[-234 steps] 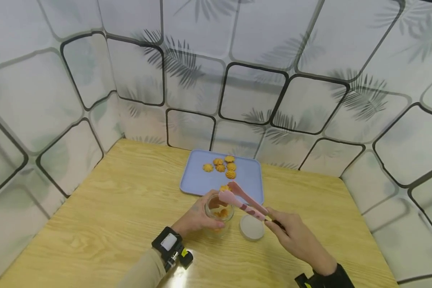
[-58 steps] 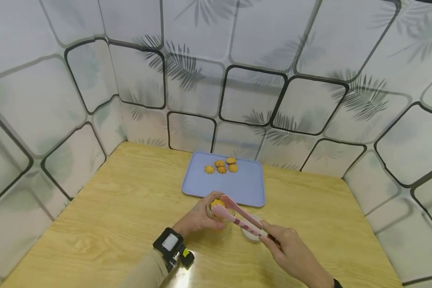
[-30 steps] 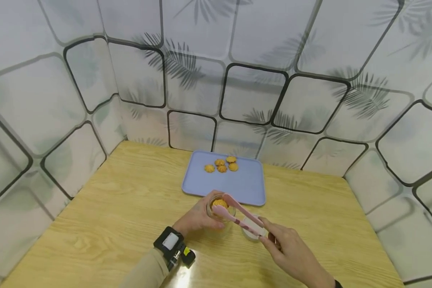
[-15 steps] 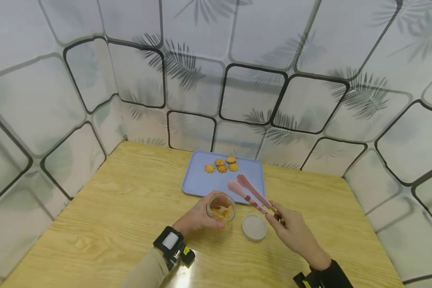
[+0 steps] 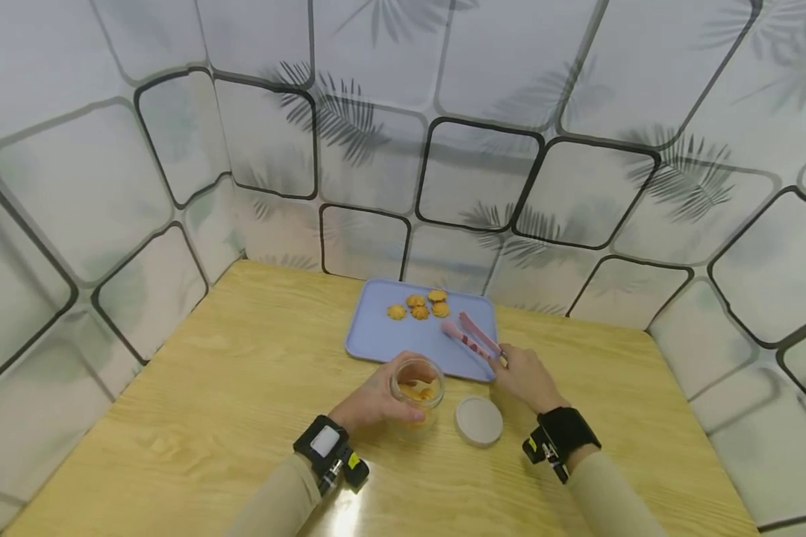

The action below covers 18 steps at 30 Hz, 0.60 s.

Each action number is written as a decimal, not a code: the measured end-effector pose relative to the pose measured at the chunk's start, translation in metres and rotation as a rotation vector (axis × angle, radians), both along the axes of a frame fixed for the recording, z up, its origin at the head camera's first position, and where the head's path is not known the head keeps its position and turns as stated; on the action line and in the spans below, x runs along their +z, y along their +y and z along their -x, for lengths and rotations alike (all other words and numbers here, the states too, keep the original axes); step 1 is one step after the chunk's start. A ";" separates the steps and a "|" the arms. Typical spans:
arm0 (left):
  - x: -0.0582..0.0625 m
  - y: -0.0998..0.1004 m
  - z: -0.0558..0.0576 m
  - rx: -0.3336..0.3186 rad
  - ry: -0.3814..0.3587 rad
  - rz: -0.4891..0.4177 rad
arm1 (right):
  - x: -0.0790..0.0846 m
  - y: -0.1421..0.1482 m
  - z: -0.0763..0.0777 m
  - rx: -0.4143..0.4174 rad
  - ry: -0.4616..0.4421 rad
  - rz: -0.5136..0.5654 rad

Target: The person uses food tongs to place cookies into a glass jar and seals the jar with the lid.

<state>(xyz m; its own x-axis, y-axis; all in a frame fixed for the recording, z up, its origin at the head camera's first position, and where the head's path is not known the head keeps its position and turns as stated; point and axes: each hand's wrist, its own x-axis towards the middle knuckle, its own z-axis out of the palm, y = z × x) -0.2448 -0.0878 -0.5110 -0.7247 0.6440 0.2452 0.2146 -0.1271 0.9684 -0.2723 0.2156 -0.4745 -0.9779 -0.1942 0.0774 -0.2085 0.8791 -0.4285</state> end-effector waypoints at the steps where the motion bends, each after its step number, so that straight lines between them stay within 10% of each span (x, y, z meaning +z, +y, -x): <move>1: 0.000 0.001 0.000 0.000 0.003 -0.006 | 0.000 -0.001 0.004 -0.008 0.001 -0.013; 18: -0.002 0.004 0.002 -0.009 0.022 -0.071 | -0.002 -0.032 0.037 -0.128 -0.071 -0.082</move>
<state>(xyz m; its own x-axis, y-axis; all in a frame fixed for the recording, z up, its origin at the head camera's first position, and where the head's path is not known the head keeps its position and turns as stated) -0.2466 -0.0836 -0.5131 -0.7129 0.6310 0.3058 0.2340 -0.1970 0.9521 -0.3096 0.1841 -0.4764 -0.9975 -0.0706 -0.0041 -0.0643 0.9291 -0.3641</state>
